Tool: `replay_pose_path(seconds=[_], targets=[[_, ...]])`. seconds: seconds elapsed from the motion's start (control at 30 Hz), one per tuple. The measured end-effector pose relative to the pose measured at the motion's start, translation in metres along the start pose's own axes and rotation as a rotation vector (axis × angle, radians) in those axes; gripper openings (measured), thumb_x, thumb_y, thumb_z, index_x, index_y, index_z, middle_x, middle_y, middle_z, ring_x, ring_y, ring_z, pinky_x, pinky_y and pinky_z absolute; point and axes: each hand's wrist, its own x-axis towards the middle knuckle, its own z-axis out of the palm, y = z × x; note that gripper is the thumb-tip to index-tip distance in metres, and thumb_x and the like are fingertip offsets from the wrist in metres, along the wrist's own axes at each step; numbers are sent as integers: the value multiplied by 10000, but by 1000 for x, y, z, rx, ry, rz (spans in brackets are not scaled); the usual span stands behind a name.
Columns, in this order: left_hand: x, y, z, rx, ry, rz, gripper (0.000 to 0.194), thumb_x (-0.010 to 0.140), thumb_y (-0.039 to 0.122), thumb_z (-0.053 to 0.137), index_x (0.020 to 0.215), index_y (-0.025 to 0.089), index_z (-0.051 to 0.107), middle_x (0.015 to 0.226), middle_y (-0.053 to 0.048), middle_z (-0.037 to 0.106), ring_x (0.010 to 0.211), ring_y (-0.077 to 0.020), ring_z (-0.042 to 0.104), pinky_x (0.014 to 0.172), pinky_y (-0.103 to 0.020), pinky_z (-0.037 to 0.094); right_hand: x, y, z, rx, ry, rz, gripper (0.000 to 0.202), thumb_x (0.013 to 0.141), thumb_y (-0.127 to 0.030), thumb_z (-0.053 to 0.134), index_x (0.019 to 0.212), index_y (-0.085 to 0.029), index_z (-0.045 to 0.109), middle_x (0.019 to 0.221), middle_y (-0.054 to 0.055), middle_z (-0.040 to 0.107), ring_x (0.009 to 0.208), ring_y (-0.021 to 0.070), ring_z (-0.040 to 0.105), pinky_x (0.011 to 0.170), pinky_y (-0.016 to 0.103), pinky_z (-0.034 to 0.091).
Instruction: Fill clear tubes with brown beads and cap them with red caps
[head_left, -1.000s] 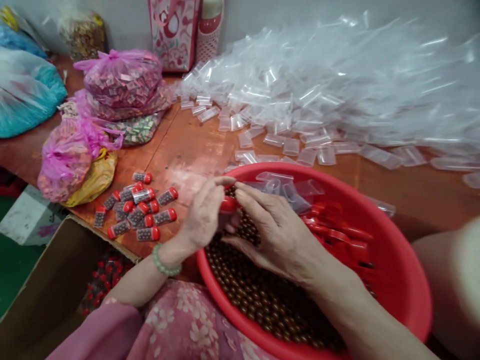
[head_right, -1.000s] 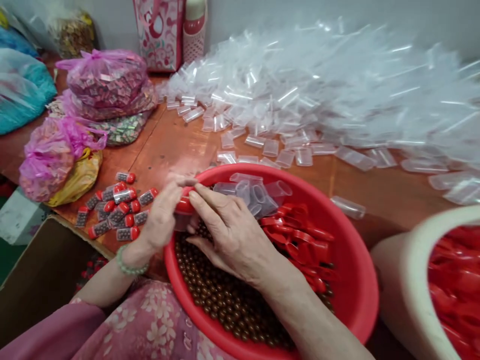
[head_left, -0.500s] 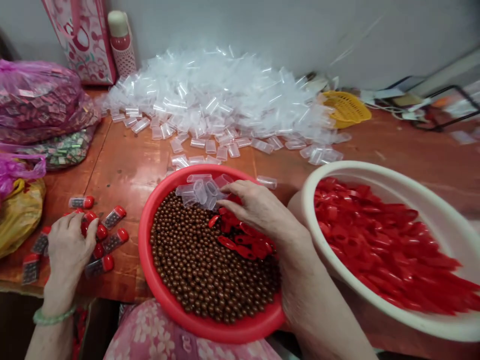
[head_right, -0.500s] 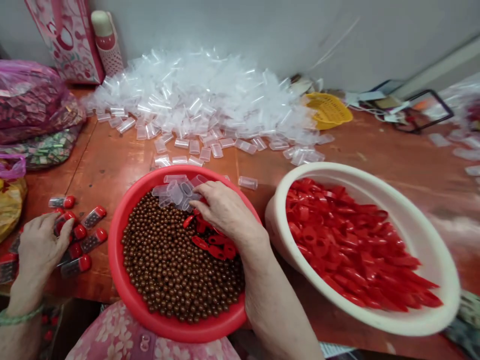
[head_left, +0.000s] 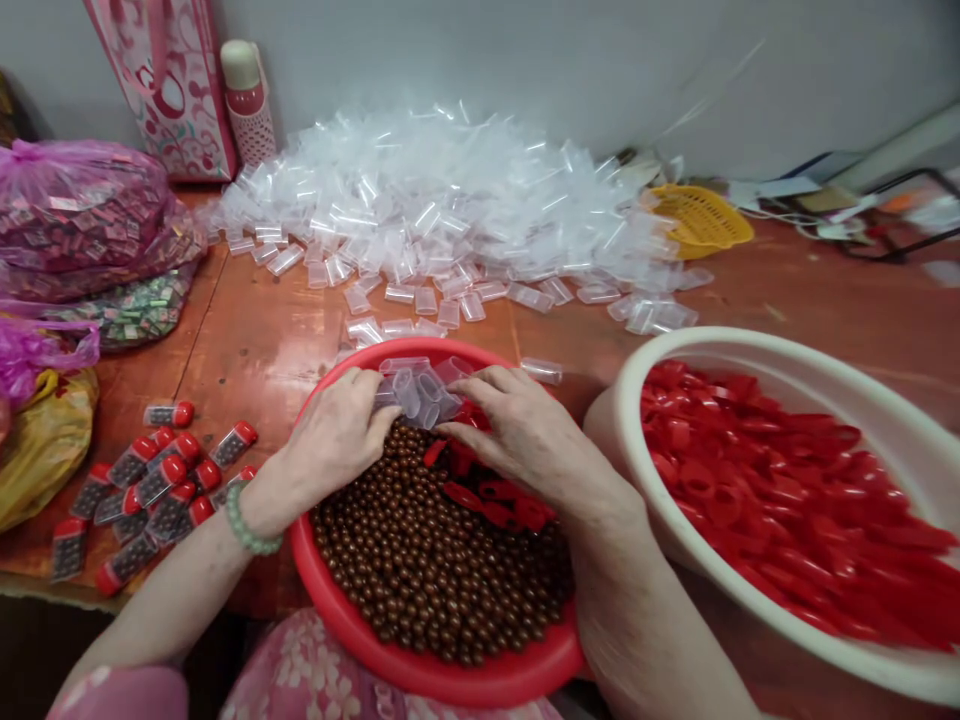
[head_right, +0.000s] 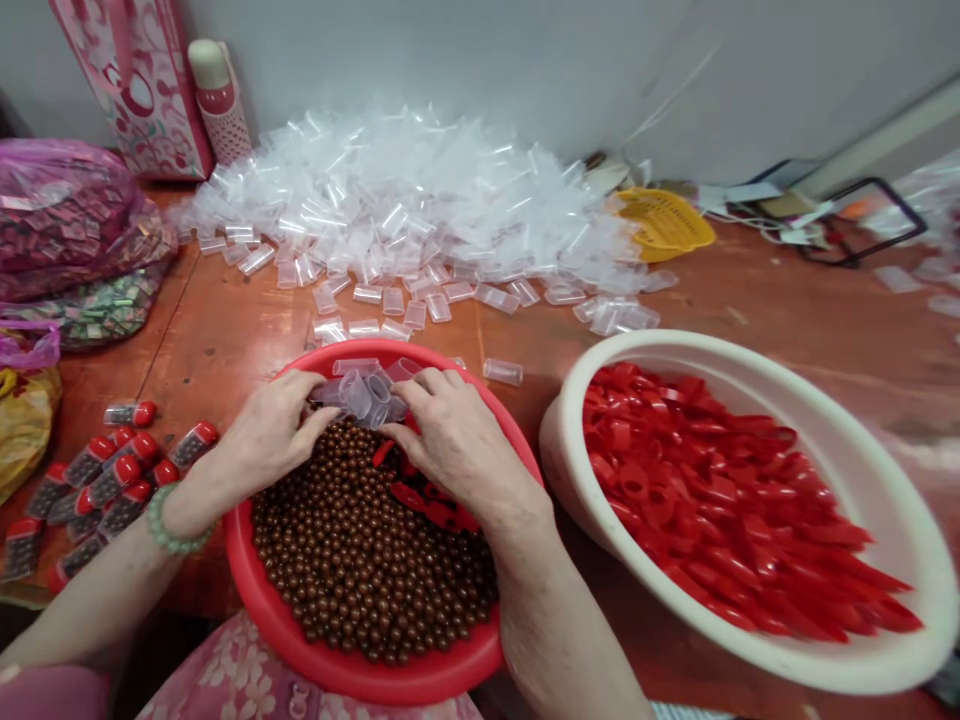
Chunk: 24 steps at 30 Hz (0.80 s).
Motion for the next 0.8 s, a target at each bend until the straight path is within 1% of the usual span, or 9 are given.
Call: replay_pose_path(seconds=[0.07,0.13,0.27,0.37,0.47,0.57,0.63,0.73,0.8], targets=[[16,8,7,125,-99,-67,276,917,337,531,1037,93,580,1033,-145,647,919,-266,634,792,-387,507,-4,-1,-2,33,4,9,297,861,-294,650,1094,-109,640,993,132,650,960,286,591,879,439,501],[27,14,13,234,-139,-103,324,918,362,522,1073,81,568,1080,-169,629,931,-294,636,769,-401,499,-7,-2,-2,69,-10,15,275,873,-281,632,1093,-117,635,997,130,651,958,286,598,870,444,505],[33,15,17,257,-106,-66,265,904,328,518,1042,113,585,1046,-136,642,912,-269,626,744,-368,470,-6,-3,3,177,20,13,266,892,-301,608,1104,-140,622,1021,121,650,994,273,608,899,427,506],[28,14,12,125,-32,-73,159,861,289,527,865,144,595,878,-73,654,782,-196,586,677,-310,430,-2,-8,8,221,82,4,364,870,-321,637,1171,-123,585,1122,150,632,1070,288,596,941,436,497],[18,17,7,-63,32,-92,139,807,252,537,701,163,538,690,-11,592,623,-135,491,575,-264,354,2,-18,14,237,124,-20,405,870,-293,615,1218,-96,554,1166,176,624,1059,296,611,911,441,514],[3,20,2,-153,94,-92,179,785,245,545,631,168,494,610,15,535,556,-107,421,533,-253,291,1,-30,20,235,158,-56,361,891,-231,527,1220,-85,546,1120,174,647,990,275,637,857,409,530],[-8,17,-1,-144,86,-105,200,791,256,552,620,169,494,599,14,535,544,-105,414,532,-257,289,0,-37,23,219,157,-87,374,896,-214,496,1244,-78,521,1119,172,652,989,262,633,859,388,521],[-27,8,-3,-120,14,-106,234,864,305,510,684,163,554,676,-22,605,613,-135,508,599,-278,378,-1,-44,22,118,13,-184,366,907,-152,462,1266,-96,506,1104,141,656,990,238,622,865,356,493],[-39,2,-2,-158,69,-122,244,918,320,444,861,148,607,851,-70,664,775,-175,595,721,-309,451,-1,-48,18,-38,-157,-246,334,901,-84,438,1213,-118,553,1049,117,660,944,235,624,827,350,477]])
